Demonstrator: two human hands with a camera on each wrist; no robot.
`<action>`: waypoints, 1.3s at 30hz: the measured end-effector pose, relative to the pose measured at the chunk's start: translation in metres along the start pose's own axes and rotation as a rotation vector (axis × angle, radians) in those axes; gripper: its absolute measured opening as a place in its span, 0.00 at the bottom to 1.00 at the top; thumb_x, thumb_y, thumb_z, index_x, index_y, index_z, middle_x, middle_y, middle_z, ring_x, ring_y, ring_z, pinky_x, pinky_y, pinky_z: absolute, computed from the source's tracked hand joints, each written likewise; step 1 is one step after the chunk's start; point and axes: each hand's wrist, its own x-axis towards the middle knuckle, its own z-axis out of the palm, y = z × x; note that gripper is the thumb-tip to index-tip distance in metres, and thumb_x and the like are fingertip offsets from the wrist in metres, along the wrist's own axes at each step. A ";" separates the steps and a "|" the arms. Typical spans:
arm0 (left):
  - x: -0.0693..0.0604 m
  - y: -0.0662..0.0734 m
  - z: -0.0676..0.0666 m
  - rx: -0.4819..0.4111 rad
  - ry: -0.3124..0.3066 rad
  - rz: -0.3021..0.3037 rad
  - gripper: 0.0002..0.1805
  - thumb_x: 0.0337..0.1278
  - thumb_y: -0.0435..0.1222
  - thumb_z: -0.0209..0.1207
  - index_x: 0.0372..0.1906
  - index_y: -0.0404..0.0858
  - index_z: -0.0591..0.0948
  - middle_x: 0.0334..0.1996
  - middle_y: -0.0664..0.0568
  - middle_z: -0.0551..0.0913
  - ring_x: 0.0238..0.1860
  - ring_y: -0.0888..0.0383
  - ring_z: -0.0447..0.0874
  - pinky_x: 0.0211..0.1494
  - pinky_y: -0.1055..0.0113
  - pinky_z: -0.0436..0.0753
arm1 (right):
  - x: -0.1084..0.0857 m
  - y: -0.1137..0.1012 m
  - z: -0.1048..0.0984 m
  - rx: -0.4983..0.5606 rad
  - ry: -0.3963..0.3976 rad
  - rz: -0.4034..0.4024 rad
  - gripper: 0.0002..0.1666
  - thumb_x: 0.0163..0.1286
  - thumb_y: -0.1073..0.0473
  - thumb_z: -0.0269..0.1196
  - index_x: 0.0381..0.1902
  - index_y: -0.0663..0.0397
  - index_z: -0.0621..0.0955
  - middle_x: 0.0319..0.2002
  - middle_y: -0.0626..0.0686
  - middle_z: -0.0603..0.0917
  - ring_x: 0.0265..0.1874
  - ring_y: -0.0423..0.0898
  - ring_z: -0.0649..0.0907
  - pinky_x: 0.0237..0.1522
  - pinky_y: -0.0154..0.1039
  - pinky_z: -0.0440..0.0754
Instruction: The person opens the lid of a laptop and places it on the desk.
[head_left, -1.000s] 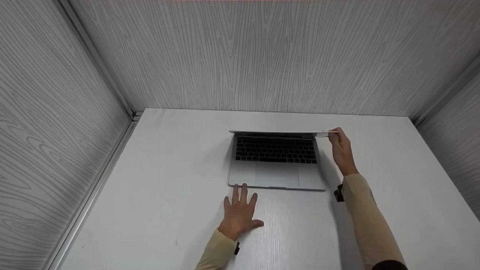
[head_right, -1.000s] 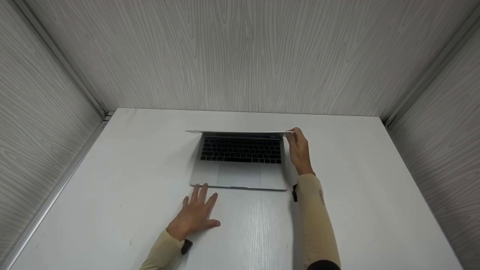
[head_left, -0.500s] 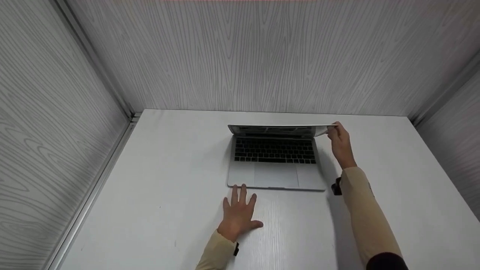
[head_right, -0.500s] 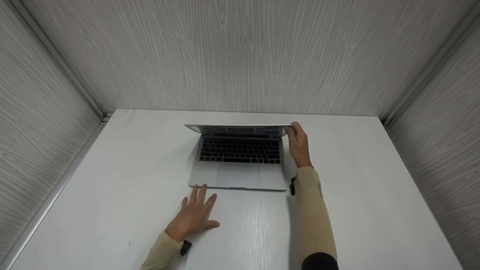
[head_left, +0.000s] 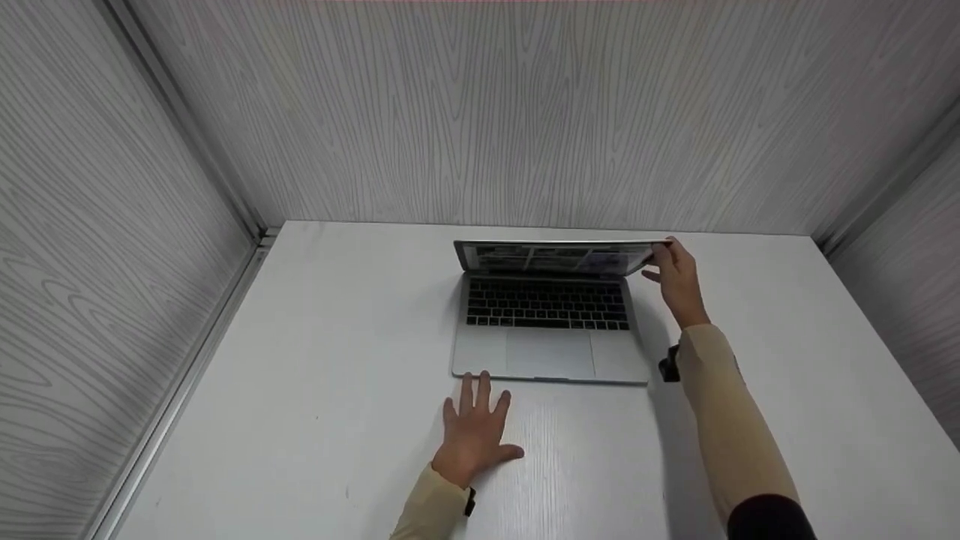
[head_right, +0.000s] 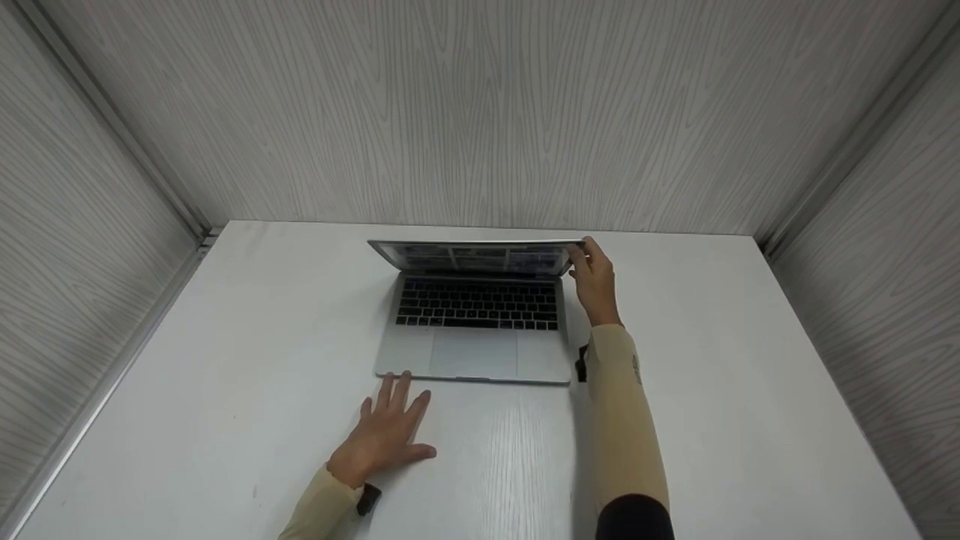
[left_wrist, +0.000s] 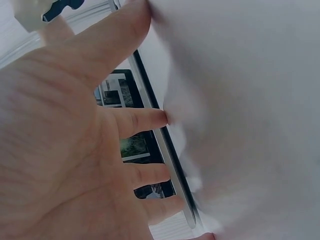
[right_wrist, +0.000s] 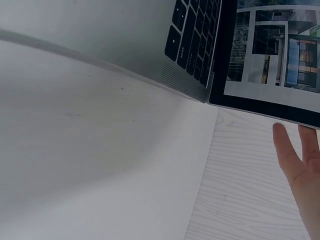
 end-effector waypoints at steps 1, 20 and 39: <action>0.000 0.000 0.000 0.003 0.000 0.000 0.48 0.52 0.62 0.69 0.72 0.39 0.72 0.75 0.34 0.58 0.76 0.34 0.52 0.65 0.35 0.69 | 0.001 -0.001 0.001 0.010 0.000 -0.002 0.23 0.85 0.56 0.44 0.57 0.74 0.72 0.49 0.54 0.81 0.57 0.64 0.79 0.59 0.63 0.75; -0.002 0.000 0.002 -0.021 -0.003 -0.003 0.49 0.50 0.62 0.71 0.72 0.38 0.72 0.75 0.33 0.58 0.76 0.33 0.51 0.65 0.33 0.68 | 0.022 -0.009 0.004 -0.021 0.045 0.032 0.25 0.84 0.51 0.47 0.50 0.74 0.74 0.47 0.68 0.78 0.50 0.67 0.81 0.41 0.53 0.87; -0.012 0.001 0.003 -0.026 0.004 -0.006 0.50 0.47 0.63 0.71 0.71 0.38 0.73 0.75 0.32 0.58 0.76 0.32 0.51 0.64 0.31 0.67 | 0.041 -0.016 0.015 0.023 0.163 0.171 0.28 0.81 0.48 0.53 0.34 0.72 0.68 0.31 0.60 0.74 0.27 0.45 0.78 0.39 0.51 0.87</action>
